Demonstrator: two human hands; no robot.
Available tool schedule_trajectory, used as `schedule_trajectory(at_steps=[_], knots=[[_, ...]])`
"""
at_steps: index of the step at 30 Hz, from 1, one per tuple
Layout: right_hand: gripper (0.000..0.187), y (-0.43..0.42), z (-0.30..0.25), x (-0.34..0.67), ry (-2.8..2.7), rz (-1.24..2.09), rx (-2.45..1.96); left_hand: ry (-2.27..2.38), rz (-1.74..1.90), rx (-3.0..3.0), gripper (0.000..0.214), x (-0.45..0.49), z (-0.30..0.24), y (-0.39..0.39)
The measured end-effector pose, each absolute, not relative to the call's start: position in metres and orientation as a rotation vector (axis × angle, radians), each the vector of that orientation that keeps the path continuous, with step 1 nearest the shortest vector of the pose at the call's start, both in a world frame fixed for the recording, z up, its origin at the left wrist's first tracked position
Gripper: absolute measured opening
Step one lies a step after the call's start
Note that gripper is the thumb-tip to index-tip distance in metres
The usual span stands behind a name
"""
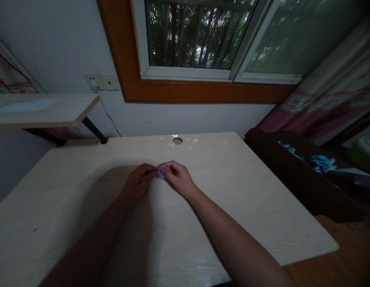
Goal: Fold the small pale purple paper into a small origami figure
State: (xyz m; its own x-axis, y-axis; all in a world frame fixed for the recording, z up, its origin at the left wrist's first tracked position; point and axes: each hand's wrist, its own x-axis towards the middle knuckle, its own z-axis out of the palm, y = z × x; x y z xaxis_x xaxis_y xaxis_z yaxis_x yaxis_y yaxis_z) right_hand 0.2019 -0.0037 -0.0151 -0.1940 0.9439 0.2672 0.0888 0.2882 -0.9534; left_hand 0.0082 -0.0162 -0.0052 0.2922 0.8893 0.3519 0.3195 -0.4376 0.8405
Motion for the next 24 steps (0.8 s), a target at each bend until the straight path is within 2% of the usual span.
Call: schedule_trajectory(at_steps=[17, 24], knots=[[0.017, -0.0059, -0.0131, 0.2060, -1.740, 0.874, -0.992, 1.210, 1.102, 1.918, 0.016, 0.0098, -0.0061, -0.0129], [0.022, -0.0072, -0.0115, 0.2056, -1.688, 0.977, -0.977, 1.213, 1.129, 1.843, 0.019, 0.0081, -0.0108, -0.0093]])
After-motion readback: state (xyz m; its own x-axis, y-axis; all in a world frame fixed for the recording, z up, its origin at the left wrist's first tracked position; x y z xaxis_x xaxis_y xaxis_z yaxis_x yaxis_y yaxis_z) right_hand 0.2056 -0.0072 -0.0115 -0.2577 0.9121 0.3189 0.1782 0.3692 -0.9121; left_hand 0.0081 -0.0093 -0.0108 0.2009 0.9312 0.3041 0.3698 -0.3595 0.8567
